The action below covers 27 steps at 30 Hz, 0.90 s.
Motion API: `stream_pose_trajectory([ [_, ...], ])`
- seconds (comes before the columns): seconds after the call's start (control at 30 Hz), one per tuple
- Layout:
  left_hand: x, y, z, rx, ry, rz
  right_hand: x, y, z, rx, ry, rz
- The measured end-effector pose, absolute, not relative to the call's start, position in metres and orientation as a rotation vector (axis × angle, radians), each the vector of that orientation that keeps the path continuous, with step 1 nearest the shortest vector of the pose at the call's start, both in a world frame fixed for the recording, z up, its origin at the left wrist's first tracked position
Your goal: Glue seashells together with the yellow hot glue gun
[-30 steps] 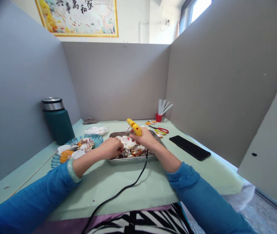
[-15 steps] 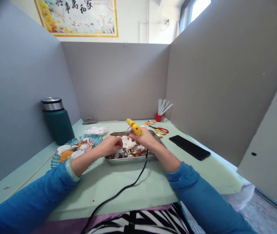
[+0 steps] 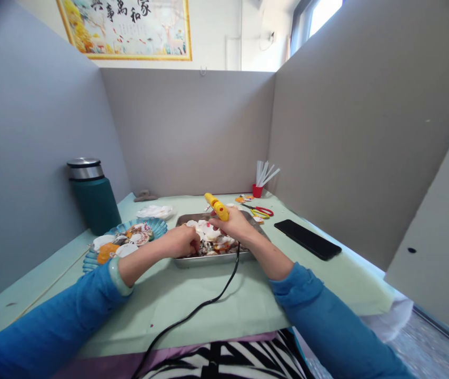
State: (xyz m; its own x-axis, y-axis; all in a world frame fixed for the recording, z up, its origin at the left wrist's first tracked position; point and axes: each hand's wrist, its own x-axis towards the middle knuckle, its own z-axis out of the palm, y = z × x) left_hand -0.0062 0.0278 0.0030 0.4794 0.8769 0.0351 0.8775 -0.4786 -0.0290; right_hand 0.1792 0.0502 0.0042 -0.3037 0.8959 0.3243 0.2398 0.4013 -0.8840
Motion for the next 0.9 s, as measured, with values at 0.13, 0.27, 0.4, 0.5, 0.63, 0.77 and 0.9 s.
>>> stream_pose_trajectory([
  [0.13,-0.011,0.030,0.005,-2.661,-1.564,-0.127,0.180,0.052,0.003,-0.967,-1.781,0.936],
  [0.27,-0.018,0.032,0.012,-2.698,-1.578,-0.384,0.179,0.049,0.005,-0.970,-1.779,0.946],
  [0.4,-0.018,0.034,0.012,-2.856,-1.706,-0.719,0.179,0.043,0.009,-0.964,-1.777,0.997],
  [0.5,-0.014,0.038,0.007,-3.016,-1.831,-1.069,0.179,0.042,0.010,-0.965,-1.808,1.069],
  [0.63,-0.008,0.039,0.002,-2.954,-1.809,-1.390,0.179,0.044,0.008,-0.947,-1.865,1.115],
  [0.77,-0.004,0.033,0.004,-2.839,-1.704,-1.406,0.178,0.045,0.007,-0.948,-1.860,1.114],
  [0.9,-0.002,0.028,0.006,-2.839,-1.668,-1.420,0.179,0.043,0.007,-0.879,-1.843,1.134],
])
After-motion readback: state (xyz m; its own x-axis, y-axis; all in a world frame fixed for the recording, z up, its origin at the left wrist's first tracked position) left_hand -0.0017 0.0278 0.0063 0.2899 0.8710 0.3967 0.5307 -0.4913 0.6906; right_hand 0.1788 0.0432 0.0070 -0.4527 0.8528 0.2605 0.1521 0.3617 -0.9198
